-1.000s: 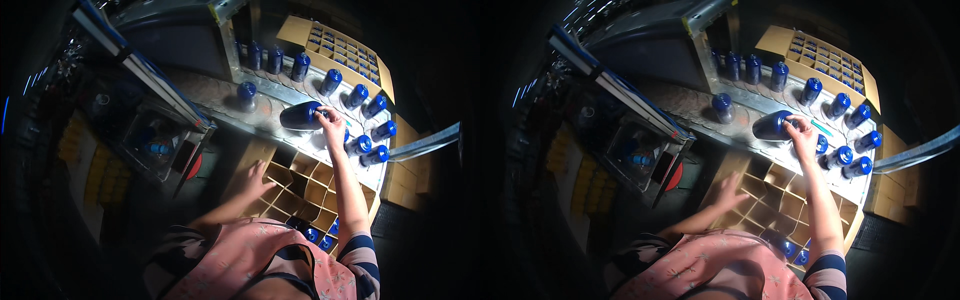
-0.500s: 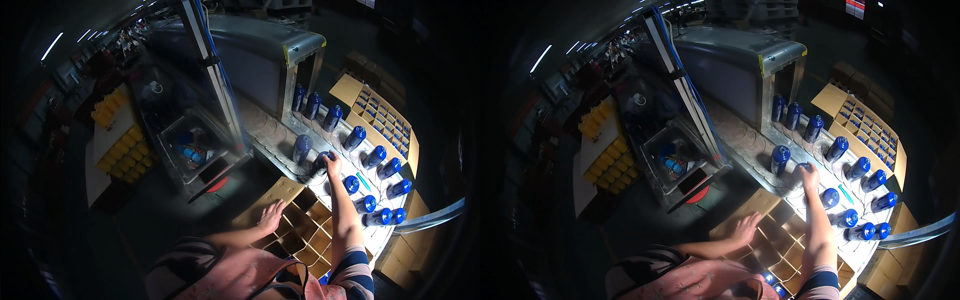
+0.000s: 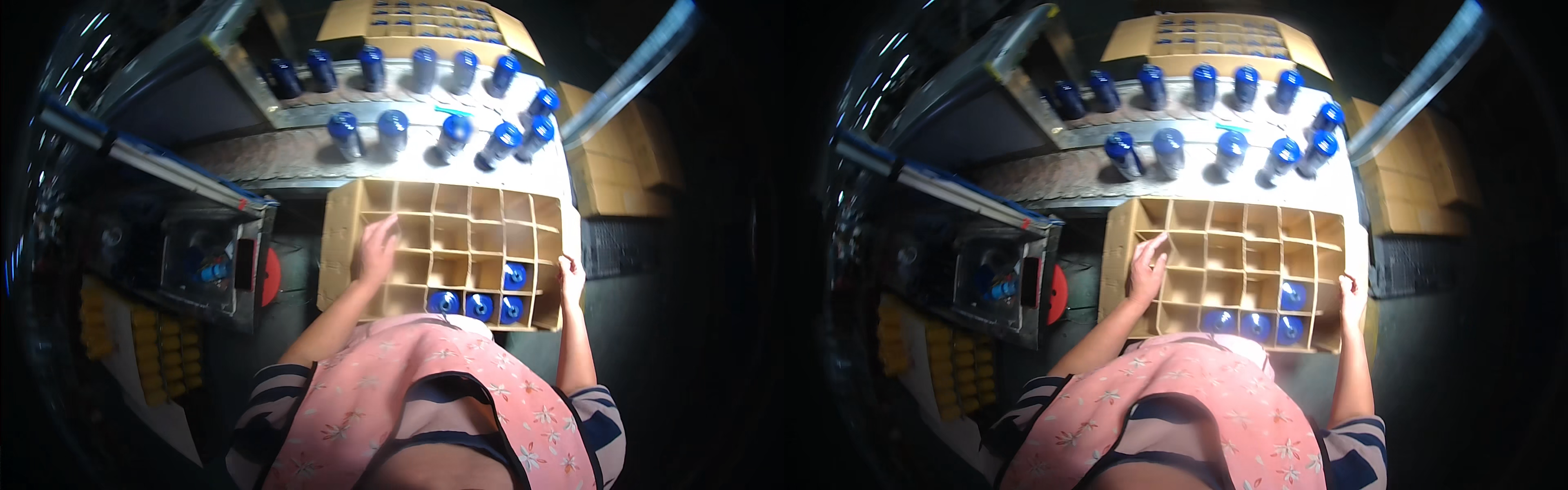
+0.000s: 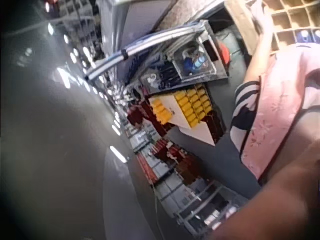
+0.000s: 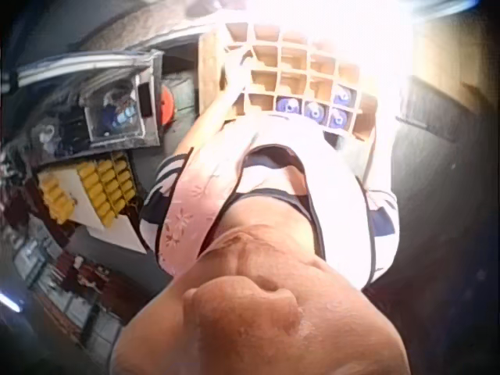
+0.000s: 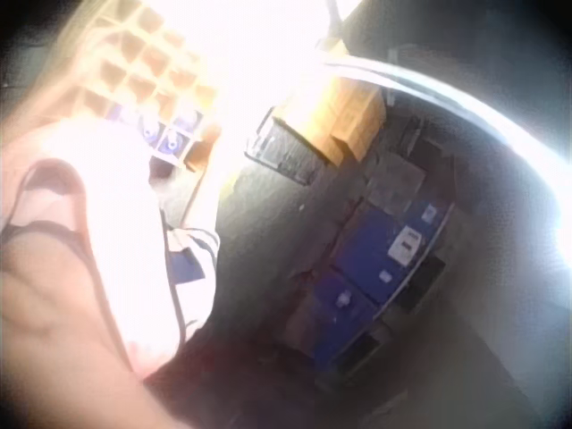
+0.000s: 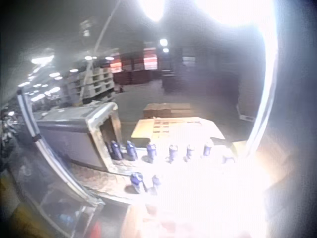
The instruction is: The person places blue cans from a conveyor belt into a cardboard box with compartments. After filling the box, they close it and move it to a stack of boxes. They then return to the conveyor and continue placing cans into another box.
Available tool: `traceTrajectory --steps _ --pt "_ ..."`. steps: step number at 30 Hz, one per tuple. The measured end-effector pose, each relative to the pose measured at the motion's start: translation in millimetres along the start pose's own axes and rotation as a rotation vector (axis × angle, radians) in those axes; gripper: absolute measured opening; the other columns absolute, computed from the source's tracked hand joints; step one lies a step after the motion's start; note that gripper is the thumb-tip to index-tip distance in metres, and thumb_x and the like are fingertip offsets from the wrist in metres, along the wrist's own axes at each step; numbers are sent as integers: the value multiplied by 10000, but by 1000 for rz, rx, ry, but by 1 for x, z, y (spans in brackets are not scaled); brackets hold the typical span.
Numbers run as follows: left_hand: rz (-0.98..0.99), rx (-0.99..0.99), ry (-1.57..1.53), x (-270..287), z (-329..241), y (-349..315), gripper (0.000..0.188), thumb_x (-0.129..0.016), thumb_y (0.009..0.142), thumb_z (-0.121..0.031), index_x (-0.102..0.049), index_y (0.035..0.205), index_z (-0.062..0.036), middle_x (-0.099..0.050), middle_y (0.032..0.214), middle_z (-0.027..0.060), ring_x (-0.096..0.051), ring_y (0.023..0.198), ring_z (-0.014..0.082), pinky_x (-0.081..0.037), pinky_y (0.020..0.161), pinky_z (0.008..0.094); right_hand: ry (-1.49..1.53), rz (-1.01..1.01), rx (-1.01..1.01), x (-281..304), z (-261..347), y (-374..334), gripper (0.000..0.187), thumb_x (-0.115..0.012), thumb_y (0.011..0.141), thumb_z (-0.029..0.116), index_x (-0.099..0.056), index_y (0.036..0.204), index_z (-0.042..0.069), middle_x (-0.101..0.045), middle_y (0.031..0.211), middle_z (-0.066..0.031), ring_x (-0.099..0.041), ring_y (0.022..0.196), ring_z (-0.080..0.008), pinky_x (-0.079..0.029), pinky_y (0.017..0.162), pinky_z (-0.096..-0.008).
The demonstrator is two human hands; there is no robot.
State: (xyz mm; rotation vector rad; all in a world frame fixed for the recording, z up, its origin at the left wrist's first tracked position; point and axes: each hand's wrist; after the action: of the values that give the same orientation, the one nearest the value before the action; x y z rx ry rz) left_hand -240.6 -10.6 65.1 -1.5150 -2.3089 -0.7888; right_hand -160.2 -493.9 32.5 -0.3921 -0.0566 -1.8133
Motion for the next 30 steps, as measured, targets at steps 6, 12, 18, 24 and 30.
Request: traceTrajectory --steps 6,12,18,24,30 --pt "554 -269 -160 -76 -61 4 308 -649 833 -64 -696 1126 -143 -669 919 78 -616 866 231 -516 774 352 -293 -18 -194 40 -37 -94 310 -699 860 149 -658 1153 58 -600 792 -17 -548 757 -75 -471 712 -259" --pt "1084 -468 -117 -82 -57 -55 207 -682 748 -157 -745 938 -210 -670 876 64 -605 837 294 -483 753 403 -53 211 33 -2 -24 -116 430 -666 859 3 -571 1275 59 -564 780 15 -520 702 -70 -459 652 -226" --pt "991 -517 -40 -54 -33 -87 435 -733 704 -144 -674 1132 -184 -667 1105 -5 -547 1090 228 -309 1053 480 -578 312 110 -22 1 -86 507 -731 794 90 -592 1281 79 -620 701 -40 -593 568 -111 -500 562 -275" --pt "910 -459 24 -79 -46 -110 424 -727 739 -164 -648 1155 -189 -651 1180 57 -511 1252 224 -231 1136 516 -914 420 155 -22 41 -76 519 -736 739 244 -620 1221 91 -709 852 -126 -682 849 -313 -526 809 -424" --pt "617 -153 -80 -7 -89 -63 273 -670 864 -236 -666 1119 -139 -662 1217 34 -567 1211 180 -299 1118 481 -905 438 186 -36 48 -76 405 -760 724 256 -652 1108 186 -711 885 -106 -680 856 -318 -524 797 -431"
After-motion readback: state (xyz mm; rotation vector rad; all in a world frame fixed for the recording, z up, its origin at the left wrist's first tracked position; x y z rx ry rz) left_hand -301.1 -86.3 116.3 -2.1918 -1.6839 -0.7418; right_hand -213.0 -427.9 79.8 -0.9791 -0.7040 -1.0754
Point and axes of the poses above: each hand's wrist, its own y-axis towards the middle knuckle, its own x-axis out of the back of the hand, z = x × y
